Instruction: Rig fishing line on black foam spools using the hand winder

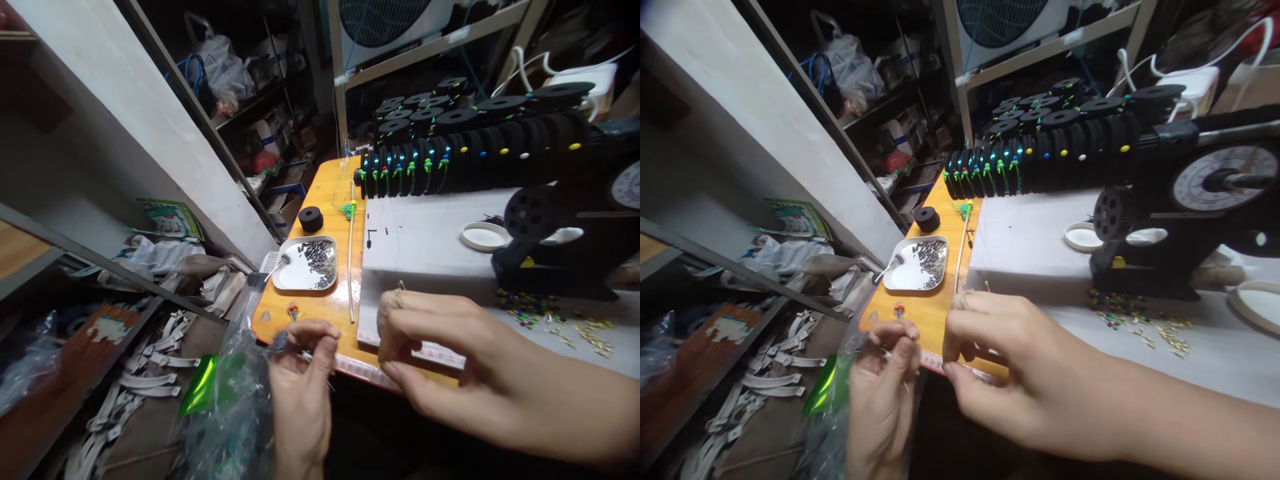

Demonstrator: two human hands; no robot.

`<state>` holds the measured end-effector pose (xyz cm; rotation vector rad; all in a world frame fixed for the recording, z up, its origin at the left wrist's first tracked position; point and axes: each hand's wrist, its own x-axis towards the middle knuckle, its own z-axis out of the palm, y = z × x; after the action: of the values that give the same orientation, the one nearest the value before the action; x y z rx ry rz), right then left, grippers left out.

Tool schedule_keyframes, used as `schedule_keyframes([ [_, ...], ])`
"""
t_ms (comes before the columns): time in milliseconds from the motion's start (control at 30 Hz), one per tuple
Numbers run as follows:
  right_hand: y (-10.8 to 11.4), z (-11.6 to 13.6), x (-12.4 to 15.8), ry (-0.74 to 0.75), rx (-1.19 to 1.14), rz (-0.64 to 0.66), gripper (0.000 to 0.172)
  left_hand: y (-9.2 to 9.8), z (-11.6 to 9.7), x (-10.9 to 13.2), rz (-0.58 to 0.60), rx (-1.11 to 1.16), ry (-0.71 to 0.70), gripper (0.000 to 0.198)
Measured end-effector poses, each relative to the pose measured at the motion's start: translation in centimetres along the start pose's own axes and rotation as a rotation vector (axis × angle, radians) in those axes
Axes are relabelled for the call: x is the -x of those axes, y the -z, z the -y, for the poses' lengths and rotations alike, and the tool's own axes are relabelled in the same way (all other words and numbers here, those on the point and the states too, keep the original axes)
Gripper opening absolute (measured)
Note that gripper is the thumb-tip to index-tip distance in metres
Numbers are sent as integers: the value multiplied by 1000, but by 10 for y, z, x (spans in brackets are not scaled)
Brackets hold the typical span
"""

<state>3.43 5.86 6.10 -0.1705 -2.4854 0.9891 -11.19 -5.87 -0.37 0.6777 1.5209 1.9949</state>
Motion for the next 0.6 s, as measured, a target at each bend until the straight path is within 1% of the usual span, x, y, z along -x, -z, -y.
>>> schedule_keyframes([
  [67, 0, 1, 0, 39, 9, 7, 15, 12, -8, -20, -86, -352, -250, 9],
  [100, 0, 1, 0, 51, 12, 7, 16, 18, -13, -32, -115, -530, -340, 9],
  [133, -1, 0, 0, 50, 14, 5, 16, 22, -16, -44, -113, -693, -391, 9],
  [167, -1, 0, 1, 46, 14, 3, 16, 25, -18, -58, -73, -847, -424, 7],
  [200, -2, -1, 2, 43, 11, 0, 17, 27, -19, -71, -3, -983, -445, 5],
  [267, -2, -4, 3, 42, 15, -25, 17, 28, -17, -96, 122, -1101, -451, 4],
  [333, -1, -7, 4, 54, 29, -25, 18, 26, -10, -117, 239, -1155, -440, 7],
  [400, -1, -11, 4, 96, 70, 18, 16, 25, -4, -134, 335, -1206, -432, 9],
  [433, -2, -14, 4, 144, 115, 39, 16, 25, -2, -140, 366, -1226, -435, 11],
  [500, -7, -20, 4, 301, 240, 47, 17, 25, -2, -151, 388, -1251, -457, 15],
  [567, -14, -25, 6, 479, 344, 4, 24, 25, -7, -159, 369, -1269, -495, 17],
  [600, -18, -27, 8, 542, 369, -32, 29, 24, -11, -163, 354, -1278, -511, 17],
])
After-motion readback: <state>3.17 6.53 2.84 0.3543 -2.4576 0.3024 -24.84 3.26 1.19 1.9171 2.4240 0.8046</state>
